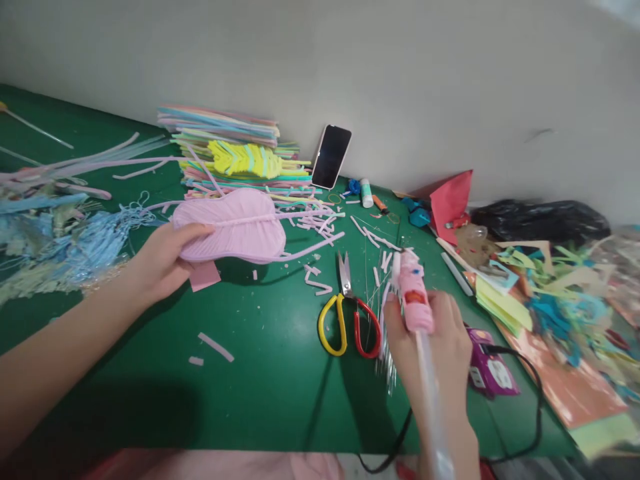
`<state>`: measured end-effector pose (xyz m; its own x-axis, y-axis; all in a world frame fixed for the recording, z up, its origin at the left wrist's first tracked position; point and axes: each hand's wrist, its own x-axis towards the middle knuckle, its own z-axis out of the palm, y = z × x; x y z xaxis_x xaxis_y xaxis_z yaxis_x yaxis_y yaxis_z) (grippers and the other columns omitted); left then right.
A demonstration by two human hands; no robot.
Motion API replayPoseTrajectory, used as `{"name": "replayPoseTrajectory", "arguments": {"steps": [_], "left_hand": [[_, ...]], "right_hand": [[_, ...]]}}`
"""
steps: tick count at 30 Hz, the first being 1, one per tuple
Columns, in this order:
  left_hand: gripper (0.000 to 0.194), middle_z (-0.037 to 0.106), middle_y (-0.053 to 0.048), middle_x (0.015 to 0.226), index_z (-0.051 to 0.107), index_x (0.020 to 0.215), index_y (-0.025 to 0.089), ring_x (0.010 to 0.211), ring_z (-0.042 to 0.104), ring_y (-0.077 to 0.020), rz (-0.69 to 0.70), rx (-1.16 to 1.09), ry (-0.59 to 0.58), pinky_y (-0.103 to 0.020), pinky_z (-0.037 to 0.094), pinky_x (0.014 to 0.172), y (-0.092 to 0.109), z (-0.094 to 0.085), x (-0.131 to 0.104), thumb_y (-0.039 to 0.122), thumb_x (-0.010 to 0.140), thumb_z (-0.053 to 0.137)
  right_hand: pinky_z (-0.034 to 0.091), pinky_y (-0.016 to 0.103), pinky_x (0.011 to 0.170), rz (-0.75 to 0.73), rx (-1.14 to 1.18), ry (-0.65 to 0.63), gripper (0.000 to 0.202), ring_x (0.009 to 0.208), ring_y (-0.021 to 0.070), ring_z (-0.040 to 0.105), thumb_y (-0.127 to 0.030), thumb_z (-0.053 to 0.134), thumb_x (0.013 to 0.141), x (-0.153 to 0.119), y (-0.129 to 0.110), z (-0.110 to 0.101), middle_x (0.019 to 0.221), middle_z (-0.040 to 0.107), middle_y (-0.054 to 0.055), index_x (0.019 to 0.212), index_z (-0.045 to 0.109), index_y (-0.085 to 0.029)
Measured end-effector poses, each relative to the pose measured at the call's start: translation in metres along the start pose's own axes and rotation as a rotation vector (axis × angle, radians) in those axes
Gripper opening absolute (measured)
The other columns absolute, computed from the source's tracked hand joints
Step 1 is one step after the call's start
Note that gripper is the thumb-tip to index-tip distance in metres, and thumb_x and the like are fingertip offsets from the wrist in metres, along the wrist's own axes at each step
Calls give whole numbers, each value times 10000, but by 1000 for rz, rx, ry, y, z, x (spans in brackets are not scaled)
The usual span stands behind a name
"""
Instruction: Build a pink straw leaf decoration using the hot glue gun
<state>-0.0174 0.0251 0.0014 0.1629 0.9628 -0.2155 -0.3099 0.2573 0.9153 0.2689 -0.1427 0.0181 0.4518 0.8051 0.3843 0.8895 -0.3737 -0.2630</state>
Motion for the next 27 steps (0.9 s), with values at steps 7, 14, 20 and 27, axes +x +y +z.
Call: {"name": "replayPoseTrajectory", "arguments": {"steps": [7, 14, 20, 27], "left_hand": [[244, 704, -67, 1091, 674, 928, 180, 946, 662, -212, -98, -71, 111, -237, 578, 633, 7, -14, 11, 170, 684, 676], [281, 704, -49, 822, 690, 885, 167, 743, 651, -191, -185, 236, -94, -257, 496, 599, -9, -13, 9, 307, 652, 764], [621, 663, -91, 1059, 546, 1289, 184, 886, 639, -244, -31, 704, -86, -337, 495, 761, -22, -16, 10, 513, 771, 644], [315, 590, -142, 1181, 640, 1135, 148, 1138, 524, -309, 726, 1453, -256, -461, 395, 988, -1, -22, -14, 335, 898, 551]], "right_hand": [[494, 453, 726, -134, -135, -247, 343, 933, 341, 566, -437, 531, 811, -3, 31, 40, 930, 563, 184, 984, 528, -142], [481, 420, 816, -219, -14, -87, 304, 937, 279, 589, -475, 558, 857, -16, -24, -3, 979, 597, 100, 992, 604, -207], [440, 369, 859, -667, 274, -276, 188, 996, 228, 575, -290, 668, 852, -36, -67, 20, 985, 657, 68, 1002, 601, -199], [409, 333, 746, -772, 380, -321, 96, 744, 159, 594, -108, 591, 889, -40, -76, 41, 780, 683, 6, 908, 639, -189]]}}
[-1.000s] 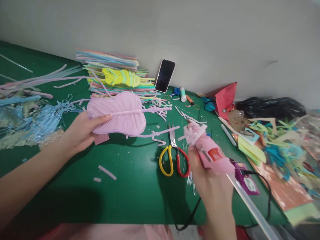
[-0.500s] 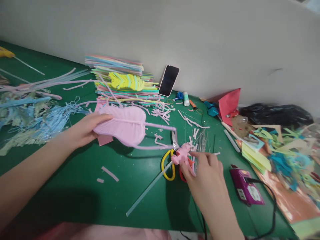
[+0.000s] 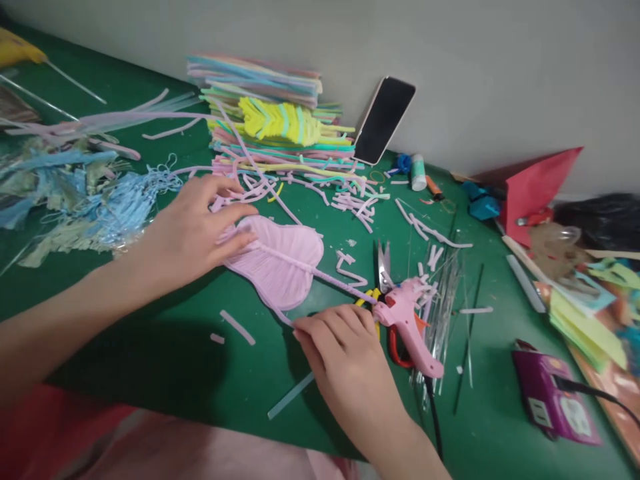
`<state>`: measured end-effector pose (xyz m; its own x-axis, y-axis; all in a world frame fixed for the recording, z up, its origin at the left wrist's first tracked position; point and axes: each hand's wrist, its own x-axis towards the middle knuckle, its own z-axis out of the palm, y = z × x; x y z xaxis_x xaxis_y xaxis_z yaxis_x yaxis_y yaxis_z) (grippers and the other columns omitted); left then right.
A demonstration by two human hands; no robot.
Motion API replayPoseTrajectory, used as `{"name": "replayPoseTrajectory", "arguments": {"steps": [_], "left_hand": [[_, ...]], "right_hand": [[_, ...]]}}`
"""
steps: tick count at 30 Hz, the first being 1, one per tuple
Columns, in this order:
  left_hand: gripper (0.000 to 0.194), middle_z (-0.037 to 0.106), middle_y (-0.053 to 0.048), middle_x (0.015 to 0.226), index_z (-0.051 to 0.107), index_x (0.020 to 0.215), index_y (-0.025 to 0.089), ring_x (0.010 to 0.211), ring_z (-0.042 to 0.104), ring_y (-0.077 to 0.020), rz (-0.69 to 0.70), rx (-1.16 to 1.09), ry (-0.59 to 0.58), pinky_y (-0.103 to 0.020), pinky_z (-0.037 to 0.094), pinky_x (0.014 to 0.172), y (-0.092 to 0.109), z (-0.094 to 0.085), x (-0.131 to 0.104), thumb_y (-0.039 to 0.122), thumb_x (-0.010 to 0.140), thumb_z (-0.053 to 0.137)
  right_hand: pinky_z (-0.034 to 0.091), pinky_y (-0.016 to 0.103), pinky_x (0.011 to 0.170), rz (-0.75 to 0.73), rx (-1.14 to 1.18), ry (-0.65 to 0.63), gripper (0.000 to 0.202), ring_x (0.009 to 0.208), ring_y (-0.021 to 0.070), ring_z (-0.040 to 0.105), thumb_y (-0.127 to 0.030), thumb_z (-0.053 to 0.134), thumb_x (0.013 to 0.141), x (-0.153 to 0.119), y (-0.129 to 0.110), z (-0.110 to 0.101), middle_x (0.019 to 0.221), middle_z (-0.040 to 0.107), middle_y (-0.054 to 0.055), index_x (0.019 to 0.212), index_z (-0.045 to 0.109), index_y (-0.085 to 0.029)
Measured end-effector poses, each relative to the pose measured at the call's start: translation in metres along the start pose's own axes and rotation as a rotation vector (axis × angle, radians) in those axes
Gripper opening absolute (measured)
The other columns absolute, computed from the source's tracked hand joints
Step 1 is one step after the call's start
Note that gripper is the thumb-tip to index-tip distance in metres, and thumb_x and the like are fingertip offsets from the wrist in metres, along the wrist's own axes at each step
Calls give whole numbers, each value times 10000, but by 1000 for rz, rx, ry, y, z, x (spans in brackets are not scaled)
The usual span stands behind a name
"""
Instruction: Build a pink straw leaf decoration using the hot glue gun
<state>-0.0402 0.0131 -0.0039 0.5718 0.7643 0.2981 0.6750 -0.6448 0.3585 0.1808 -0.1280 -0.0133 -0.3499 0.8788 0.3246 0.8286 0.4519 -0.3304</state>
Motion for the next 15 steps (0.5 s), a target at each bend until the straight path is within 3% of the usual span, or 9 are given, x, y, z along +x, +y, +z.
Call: {"name": "replayPoseTrajectory", "arguments": {"steps": [2, 4, 9, 15], "left_hand": [[200, 625, -99, 1108, 688, 1002, 182, 1071, 551, -253, 280, -74, -86, -402, 409, 966, 1, -1, -7, 292, 917, 545], [177, 651, -76, 1035, 695, 982, 189, 1013, 561, -216, 431, -197, -189, -358, 417, 936, 0, 4, -12, 245, 931, 534], [126, 660, -64, 960, 698, 912, 170, 964, 537, -192, 456, -366, -336, -316, 401, 890, -8, 23, -13, 177, 908, 572], [129, 645, -39, 851, 678, 834, 181, 888, 509, -197, 479, -318, -340, -325, 370, 820, -9, 27, -13, 162, 899, 568]], "right_hand": [[411, 334, 741, -29, -25, -25, 108, 756, 167, 591, -116, 589, 893, 3, -2, -3, 800, 684, 19, 951, 650, -184], [408, 335, 743, -46, -40, -57, 117, 745, 165, 580, -127, 588, 898, 6, -4, -6, 793, 677, 17, 969, 657, -188], [399, 321, 743, -40, -44, -91, 102, 731, 154, 575, -122, 598, 895, 10, -10, -6, 778, 670, 10, 945, 658, -187], [391, 336, 729, -35, -21, -174, 112, 765, 168, 579, -117, 609, 886, 10, -12, -3, 804, 670, 20, 955, 666, -185]]}}
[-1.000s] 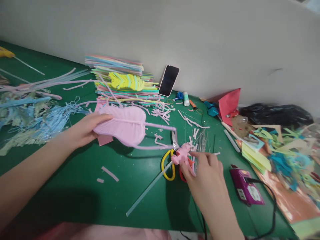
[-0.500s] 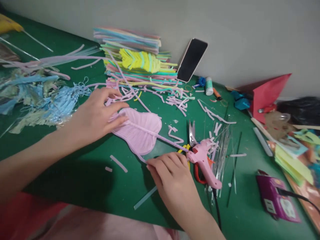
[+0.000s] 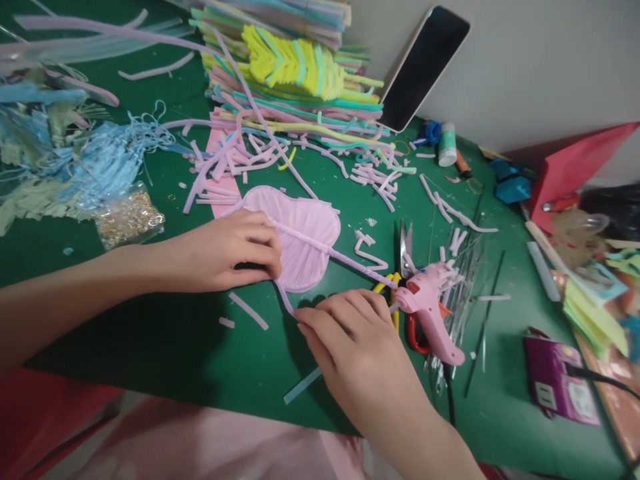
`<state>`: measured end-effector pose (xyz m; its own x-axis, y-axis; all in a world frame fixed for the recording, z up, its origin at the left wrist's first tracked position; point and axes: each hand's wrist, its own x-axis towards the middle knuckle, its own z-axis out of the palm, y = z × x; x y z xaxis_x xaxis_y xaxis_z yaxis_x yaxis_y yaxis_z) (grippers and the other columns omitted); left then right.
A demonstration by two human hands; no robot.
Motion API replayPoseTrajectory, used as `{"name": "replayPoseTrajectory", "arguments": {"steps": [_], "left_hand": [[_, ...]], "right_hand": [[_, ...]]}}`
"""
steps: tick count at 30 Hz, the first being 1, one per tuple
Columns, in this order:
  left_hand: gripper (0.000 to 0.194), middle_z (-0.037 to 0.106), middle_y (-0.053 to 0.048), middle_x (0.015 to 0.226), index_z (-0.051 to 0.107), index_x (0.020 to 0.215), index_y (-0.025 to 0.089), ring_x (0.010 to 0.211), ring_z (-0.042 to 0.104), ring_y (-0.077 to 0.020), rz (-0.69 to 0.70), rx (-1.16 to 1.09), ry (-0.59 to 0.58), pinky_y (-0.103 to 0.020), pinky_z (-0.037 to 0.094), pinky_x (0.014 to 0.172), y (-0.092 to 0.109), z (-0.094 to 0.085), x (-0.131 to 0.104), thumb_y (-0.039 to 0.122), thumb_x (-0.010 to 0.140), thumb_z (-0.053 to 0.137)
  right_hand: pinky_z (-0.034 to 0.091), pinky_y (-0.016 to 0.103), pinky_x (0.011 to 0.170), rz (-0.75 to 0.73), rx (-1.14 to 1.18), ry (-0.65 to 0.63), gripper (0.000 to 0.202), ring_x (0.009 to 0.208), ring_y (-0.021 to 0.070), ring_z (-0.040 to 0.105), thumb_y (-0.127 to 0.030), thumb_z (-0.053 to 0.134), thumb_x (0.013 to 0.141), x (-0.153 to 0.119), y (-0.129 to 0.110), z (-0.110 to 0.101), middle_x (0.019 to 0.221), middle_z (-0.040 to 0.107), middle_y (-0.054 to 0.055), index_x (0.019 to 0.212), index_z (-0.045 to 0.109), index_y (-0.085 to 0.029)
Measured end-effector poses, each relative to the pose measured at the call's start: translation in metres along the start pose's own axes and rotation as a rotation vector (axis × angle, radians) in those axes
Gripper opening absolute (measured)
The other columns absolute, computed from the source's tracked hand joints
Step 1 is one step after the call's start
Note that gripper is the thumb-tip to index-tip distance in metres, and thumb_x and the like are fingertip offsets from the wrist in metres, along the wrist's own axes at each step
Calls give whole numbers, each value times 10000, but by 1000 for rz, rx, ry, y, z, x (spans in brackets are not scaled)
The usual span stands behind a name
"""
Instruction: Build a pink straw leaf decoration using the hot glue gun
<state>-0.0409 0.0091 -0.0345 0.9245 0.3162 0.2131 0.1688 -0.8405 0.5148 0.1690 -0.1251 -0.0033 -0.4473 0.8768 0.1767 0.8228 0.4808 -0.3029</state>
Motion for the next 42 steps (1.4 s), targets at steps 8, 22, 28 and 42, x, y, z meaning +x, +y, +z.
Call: {"name": "replayPoseTrajectory", "arguments": {"steps": [8, 22, 28, 42], "left_hand": [[180, 659, -32, 849, 681, 841, 203, 877, 554, -195, 58, 94, 22, -338, 387, 801, -2, 5, -3, 197, 931, 525], [494, 532, -196, 1396, 539, 1301, 59, 1302, 496, -292, 51, 301, -39, -445, 394, 1097, 28, 16, -29, 415, 978, 423], [528, 486, -190, 1439, 505, 1338, 56, 1352, 435, -301, 55, 254, -38, -489, 348, 1130, 25, 26, -32, 431, 975, 421], [578, 528, -234, 1385, 470, 1346, 43, 1319, 473, -328, 53, 181, 29, -504, 377, 1103, 25, 20, -32, 434, 925, 532]], "right_hand": [[400, 357, 739, -31, -50, -51, 155, 788, 188, 572, -91, 600, 879, 3, 4, -2, 837, 679, 31, 969, 677, -191], [389, 375, 740, -89, -75, -112, 234, 807, 211, 547, -21, 530, 864, 18, 26, -12, 847, 657, 48, 907, 688, -188], [384, 360, 732, -98, -93, -140, 268, 851, 217, 551, -30, 486, 881, 23, 33, -13, 856, 661, 48, 903, 685, -208], [433, 362, 750, -71, -65, -170, 211, 891, 215, 556, -106, 516, 910, 33, 42, -15, 877, 681, 36, 901, 685, -230]]}}
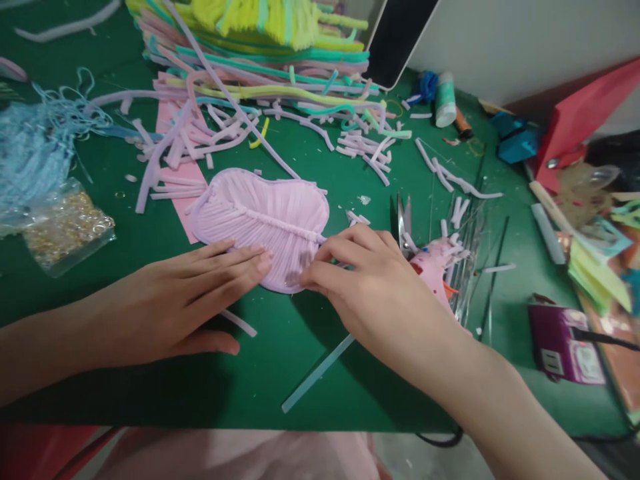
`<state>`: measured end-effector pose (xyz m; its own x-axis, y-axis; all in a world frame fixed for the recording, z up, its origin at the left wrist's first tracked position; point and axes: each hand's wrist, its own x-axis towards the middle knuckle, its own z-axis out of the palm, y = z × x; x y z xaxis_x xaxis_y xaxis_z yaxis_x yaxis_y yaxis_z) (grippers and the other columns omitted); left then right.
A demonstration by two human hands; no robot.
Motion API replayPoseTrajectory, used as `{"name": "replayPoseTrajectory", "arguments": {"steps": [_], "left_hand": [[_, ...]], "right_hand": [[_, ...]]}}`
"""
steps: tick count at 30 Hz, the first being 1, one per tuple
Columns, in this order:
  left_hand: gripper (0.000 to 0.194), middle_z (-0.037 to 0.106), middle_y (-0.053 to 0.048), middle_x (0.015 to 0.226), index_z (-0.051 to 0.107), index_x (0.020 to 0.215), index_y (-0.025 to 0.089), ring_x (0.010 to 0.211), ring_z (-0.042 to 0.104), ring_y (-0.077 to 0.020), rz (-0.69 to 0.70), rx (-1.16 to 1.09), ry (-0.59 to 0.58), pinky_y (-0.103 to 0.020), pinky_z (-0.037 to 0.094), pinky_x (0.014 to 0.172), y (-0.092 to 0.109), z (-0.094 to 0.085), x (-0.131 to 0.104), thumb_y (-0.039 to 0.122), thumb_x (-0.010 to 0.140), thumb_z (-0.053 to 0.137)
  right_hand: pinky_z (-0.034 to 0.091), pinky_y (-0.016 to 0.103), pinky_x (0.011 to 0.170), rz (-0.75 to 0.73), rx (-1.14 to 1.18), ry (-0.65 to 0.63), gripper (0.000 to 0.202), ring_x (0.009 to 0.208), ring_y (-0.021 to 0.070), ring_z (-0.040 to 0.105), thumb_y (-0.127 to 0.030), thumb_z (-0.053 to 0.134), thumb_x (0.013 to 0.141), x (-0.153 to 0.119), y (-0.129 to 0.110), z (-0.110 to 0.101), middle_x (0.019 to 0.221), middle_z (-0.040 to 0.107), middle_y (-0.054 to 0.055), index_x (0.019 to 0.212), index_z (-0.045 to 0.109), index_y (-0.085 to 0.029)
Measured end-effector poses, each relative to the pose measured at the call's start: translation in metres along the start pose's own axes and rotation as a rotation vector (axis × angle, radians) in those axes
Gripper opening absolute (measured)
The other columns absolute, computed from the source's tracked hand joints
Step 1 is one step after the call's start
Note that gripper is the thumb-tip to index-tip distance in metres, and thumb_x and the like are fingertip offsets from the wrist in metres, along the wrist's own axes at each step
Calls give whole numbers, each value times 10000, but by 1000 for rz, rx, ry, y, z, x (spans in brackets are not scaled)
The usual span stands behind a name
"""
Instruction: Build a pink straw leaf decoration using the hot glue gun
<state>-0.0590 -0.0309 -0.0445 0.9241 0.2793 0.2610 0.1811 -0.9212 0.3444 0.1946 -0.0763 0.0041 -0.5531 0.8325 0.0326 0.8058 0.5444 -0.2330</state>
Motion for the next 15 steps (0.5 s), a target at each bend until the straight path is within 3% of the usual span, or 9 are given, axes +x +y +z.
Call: {"name": "replayPoseTrajectory", "arguments": {"steps": [4, 6, 8, 13, 15], "left_hand": [[270, 654, -127, 1244, 581, 1195, 148, 1180, 594, -243, -138, -12, 189, -401, 439, 1040, 5, -7, 3, 226, 942, 524], [138, 718, -46, 1031, 639, 1007, 188, 978, 654, -183, -264, -59, 259, -330, 480, 932, 7, -8, 8, 217, 937, 523], [141, 696, -3, 852, 640, 864, 200, 828, 632, -161, -353, -90, 267, -314, 480, 829, 7, -7, 14, 261, 931, 532], [217, 656, -24, 876, 665, 856, 211, 831, 575, -182, -122, 21, 136, -333, 423, 753, -5, 0, 23, 173, 933, 465], [221, 647, -36, 882, 671, 872, 201, 825, 563, -178, -101, 29, 119, -324, 416, 743, -8, 2, 24, 161, 929, 461]], "right_hand": [[433, 374, 754, -3, -6, -42, 244, 882, 215, 552, -102, 490, 912, 0, 3, -1, 888, 674, 42, 912, 690, -241], [431, 372, 743, -4, -7, -62, 248, 875, 213, 550, -117, 485, 918, 1, 4, -2, 897, 676, 46, 912, 694, -250], [429, 370, 737, -4, -6, -78, 249, 879, 214, 549, -124, 484, 920, 2, 4, -2, 904, 678, 50, 906, 699, -250], [431, 376, 755, -17, -2, -56, 248, 878, 216, 543, -107, 502, 910, 4, 4, -2, 887, 678, 44, 901, 706, -246], [432, 377, 761, -13, 3, -49, 236, 874, 214, 543, -127, 504, 918, 5, 4, -2, 879, 677, 46, 896, 708, -245]]}}
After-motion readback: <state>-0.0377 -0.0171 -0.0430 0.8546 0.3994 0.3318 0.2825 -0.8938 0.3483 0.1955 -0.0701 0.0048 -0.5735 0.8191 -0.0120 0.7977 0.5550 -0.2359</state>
